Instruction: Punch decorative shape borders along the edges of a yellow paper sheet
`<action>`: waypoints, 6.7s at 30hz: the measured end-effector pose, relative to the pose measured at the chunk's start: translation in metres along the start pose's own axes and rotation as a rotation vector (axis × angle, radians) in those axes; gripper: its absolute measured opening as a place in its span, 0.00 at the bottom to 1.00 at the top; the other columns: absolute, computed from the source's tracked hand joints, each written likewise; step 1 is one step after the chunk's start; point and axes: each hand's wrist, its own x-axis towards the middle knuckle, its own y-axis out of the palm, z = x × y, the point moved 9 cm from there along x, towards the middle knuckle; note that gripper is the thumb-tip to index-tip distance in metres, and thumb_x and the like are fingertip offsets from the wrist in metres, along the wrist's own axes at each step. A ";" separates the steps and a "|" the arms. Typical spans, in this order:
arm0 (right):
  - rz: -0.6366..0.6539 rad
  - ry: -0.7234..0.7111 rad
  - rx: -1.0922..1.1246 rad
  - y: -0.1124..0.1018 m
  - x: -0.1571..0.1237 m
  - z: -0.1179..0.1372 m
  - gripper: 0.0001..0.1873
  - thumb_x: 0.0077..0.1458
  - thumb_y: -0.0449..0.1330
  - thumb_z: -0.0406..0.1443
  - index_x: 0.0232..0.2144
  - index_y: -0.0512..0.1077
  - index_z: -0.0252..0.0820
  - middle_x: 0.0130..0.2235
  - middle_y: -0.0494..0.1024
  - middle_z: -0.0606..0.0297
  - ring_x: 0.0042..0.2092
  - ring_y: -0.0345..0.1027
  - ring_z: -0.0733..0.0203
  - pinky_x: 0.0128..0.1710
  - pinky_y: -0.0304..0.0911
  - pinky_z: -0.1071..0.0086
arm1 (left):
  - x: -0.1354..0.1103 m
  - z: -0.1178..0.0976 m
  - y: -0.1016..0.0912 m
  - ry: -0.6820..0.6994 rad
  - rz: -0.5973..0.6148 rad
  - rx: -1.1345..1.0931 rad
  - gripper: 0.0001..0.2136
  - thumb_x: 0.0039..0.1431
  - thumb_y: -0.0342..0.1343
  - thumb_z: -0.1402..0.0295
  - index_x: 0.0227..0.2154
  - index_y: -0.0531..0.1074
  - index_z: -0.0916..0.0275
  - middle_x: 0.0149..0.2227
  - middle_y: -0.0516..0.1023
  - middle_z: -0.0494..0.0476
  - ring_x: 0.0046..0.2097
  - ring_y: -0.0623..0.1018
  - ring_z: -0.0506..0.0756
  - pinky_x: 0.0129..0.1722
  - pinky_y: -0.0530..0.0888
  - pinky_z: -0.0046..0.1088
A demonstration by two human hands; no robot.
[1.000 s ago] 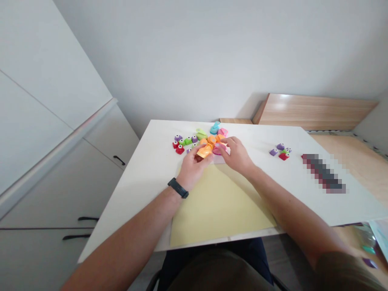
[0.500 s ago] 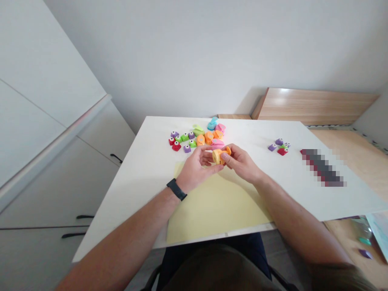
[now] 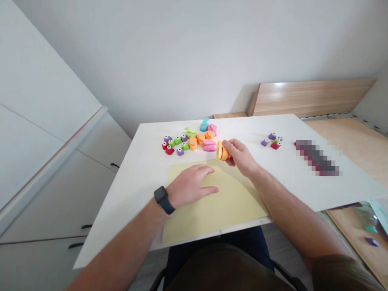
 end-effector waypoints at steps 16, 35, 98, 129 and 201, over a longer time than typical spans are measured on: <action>-0.070 -0.038 -0.056 -0.017 0.001 0.014 0.26 0.59 0.61 0.58 0.29 0.72 0.41 0.20 0.74 0.67 0.17 0.56 0.71 0.15 0.46 0.75 | -0.072 -0.058 0.051 0.091 0.213 0.220 0.30 0.57 0.67 0.56 0.59 0.70 0.64 0.67 0.68 0.69 0.69 0.64 0.66 0.71 0.61 0.47; -0.155 -0.069 -0.027 -0.057 0.002 0.033 0.25 0.58 0.62 0.57 0.28 0.70 0.42 0.18 0.70 0.67 0.15 0.52 0.71 0.13 0.39 0.73 | -0.091 -0.091 0.048 0.236 0.078 0.267 0.10 0.72 0.49 0.71 0.38 0.76 0.61 0.38 0.81 0.56 0.42 0.80 0.55 0.45 0.78 0.33; 0.172 -0.056 -0.786 0.093 0.021 0.002 0.26 0.57 0.58 0.60 0.29 0.68 0.45 0.25 0.77 0.66 0.26 0.65 0.64 0.24 0.52 0.70 | -0.066 0.076 -0.011 -0.463 -0.302 -0.261 0.15 0.57 0.61 0.61 0.45 0.68 0.57 0.36 0.78 0.50 0.33 0.78 0.53 0.35 0.73 0.31; 0.348 -0.090 -0.908 0.124 0.005 0.002 0.24 0.59 0.57 0.58 0.29 0.67 0.44 0.29 0.76 0.66 0.29 0.63 0.65 0.27 0.51 0.69 | -0.074 0.105 -0.004 -0.536 -0.381 -0.616 0.22 0.54 0.65 0.68 0.50 0.66 0.59 0.42 0.80 0.56 0.36 0.82 0.53 0.37 0.79 0.31; 0.191 -0.177 -1.068 0.036 -0.010 0.027 0.22 0.68 0.48 0.53 0.33 0.68 0.45 0.26 0.73 0.68 0.28 0.64 0.62 0.30 0.52 0.68 | 0.012 0.055 -0.065 -0.387 -0.474 0.181 0.20 0.74 0.39 0.58 0.34 0.71 0.62 0.34 0.78 0.63 0.38 0.79 0.61 0.38 0.69 0.34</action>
